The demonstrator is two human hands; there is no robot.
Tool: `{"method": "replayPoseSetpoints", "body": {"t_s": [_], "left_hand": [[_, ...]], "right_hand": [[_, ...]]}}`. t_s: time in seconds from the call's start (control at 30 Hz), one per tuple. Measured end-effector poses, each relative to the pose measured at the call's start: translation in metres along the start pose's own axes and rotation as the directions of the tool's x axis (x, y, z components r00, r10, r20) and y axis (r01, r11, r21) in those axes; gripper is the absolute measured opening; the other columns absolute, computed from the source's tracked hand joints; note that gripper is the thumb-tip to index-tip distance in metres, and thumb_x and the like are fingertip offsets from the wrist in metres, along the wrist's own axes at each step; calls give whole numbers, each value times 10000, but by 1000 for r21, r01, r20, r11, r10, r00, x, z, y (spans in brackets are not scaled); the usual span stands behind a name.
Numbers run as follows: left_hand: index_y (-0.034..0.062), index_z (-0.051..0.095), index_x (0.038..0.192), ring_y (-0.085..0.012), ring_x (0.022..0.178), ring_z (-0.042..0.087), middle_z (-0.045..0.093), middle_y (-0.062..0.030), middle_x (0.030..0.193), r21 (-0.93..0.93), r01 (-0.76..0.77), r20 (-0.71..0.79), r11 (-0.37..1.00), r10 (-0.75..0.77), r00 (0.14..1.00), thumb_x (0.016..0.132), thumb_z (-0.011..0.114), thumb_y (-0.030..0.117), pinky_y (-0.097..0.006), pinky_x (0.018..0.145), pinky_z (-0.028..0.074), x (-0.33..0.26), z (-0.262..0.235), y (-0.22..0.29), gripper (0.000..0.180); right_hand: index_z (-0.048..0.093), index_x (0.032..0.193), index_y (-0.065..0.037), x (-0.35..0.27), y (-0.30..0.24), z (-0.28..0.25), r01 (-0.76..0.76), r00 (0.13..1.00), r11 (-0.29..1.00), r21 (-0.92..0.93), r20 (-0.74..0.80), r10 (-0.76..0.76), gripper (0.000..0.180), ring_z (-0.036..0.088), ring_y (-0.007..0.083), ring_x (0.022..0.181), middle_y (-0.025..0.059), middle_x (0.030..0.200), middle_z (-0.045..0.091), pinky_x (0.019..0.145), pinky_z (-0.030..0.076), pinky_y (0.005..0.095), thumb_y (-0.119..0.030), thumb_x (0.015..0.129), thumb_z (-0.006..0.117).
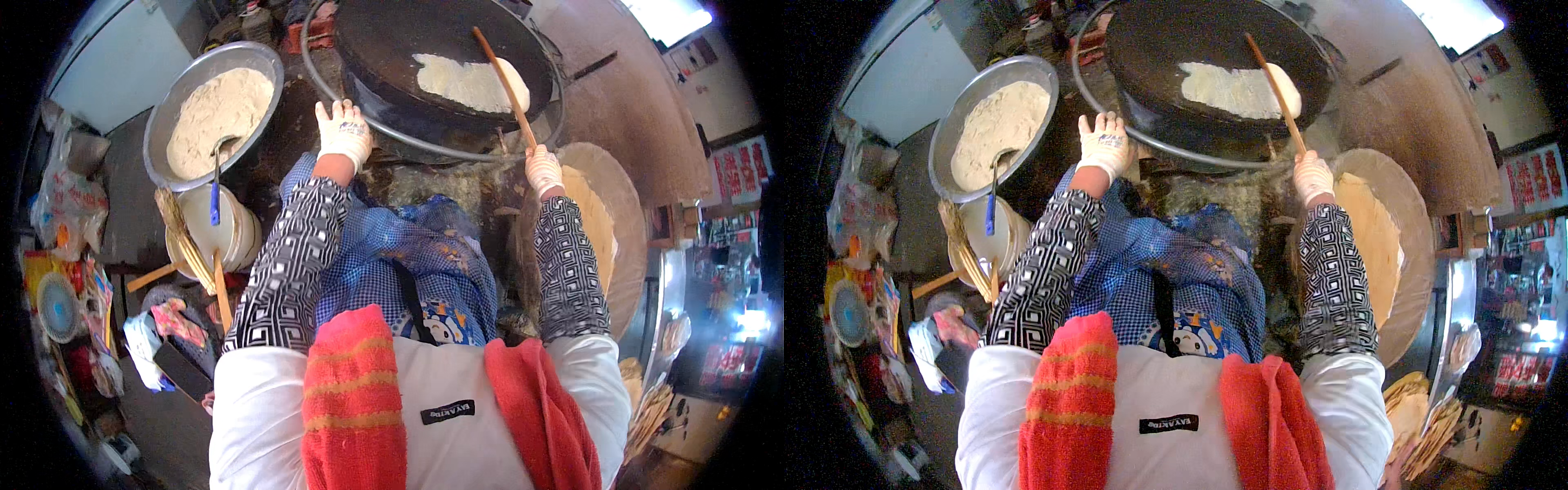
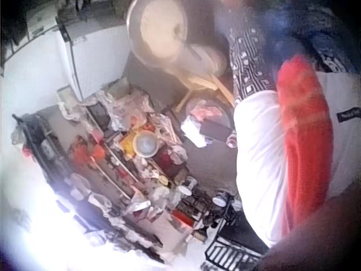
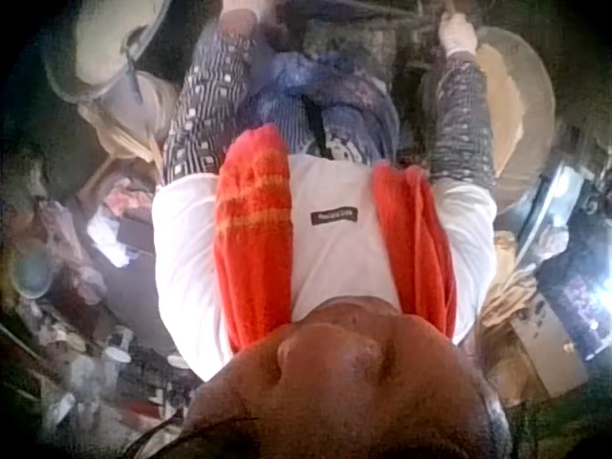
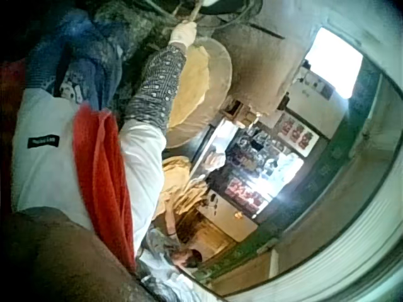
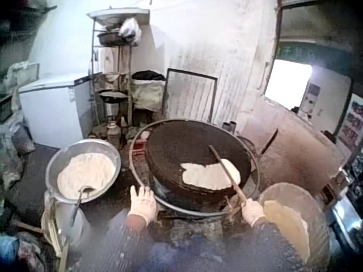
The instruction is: The person prepares flatbread by spreading batter on a heated griddle with a wooden stick, flipping and rotating the bread using a blue scraper, and then removing it from the griddle to place it on a stack.
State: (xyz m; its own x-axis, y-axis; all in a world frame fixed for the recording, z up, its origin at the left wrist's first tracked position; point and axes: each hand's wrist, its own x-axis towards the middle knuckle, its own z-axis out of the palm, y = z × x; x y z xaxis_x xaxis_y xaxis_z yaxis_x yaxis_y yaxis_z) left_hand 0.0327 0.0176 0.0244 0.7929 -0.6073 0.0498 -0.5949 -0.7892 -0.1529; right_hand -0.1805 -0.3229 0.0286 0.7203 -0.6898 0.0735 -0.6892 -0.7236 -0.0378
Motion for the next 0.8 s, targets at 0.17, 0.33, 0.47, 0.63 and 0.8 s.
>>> {"method": "replayPoseSetpoints", "body": {"t_s": [0.17,0.33,0.47,0.63,0.8], "left_hand": [[25,506,1303,-290,1327,382,477,-133,1385,-109,-136,-103,985,125,987,856,567,441,-636,1109,153,-22,-21,42,613],[22,452,1378,-304,1378,350,458,-148,1423,11,-221,-128,975,221,967,859,572,428,-639,1132,93,-40,-4,69,670],[32,485,1360,-302,1356,390,467,-136,1433,49,-262,-195,964,266,944,868,565,409,-637,1125,117,-28,19,46,625],[42,544,1305,-310,1314,433,531,-144,1350,35,-279,-181,960,281,943,862,565,386,-634,1102,173,-16,11,30,561],[63,547,1307,-298,1317,444,515,-125,1396,111,-227,-76,968,236,969,861,567,431,-634,1088,185,-8,-4,18,579]], "right_hand": [[535,1008,-19,-6,-7,-5,170,985,985,26,35,-170,351,639,454,830,273,844,657,765,501,543,-357,979,444],[567,1006,-7,-5,-1,-7,69,997,997,41,-26,-68,371,638,428,902,265,939,658,799,504,522,-361,971,463],[565,1025,-3,-1,8,-5,195,977,979,60,73,-199,354,639,422,899,270,945,657,780,496,515,-335,977,453],[597,1048,19,0,7,-11,38,983,967,251,164,-81,375,666,388,814,249,870,672,739,515,485,-323,974,463],[670,1033,-15,-4,-3,-22,-86,993,975,205,95,68,360,682,340,878,206,961,695,776,533,439,-316,962,486]]}}
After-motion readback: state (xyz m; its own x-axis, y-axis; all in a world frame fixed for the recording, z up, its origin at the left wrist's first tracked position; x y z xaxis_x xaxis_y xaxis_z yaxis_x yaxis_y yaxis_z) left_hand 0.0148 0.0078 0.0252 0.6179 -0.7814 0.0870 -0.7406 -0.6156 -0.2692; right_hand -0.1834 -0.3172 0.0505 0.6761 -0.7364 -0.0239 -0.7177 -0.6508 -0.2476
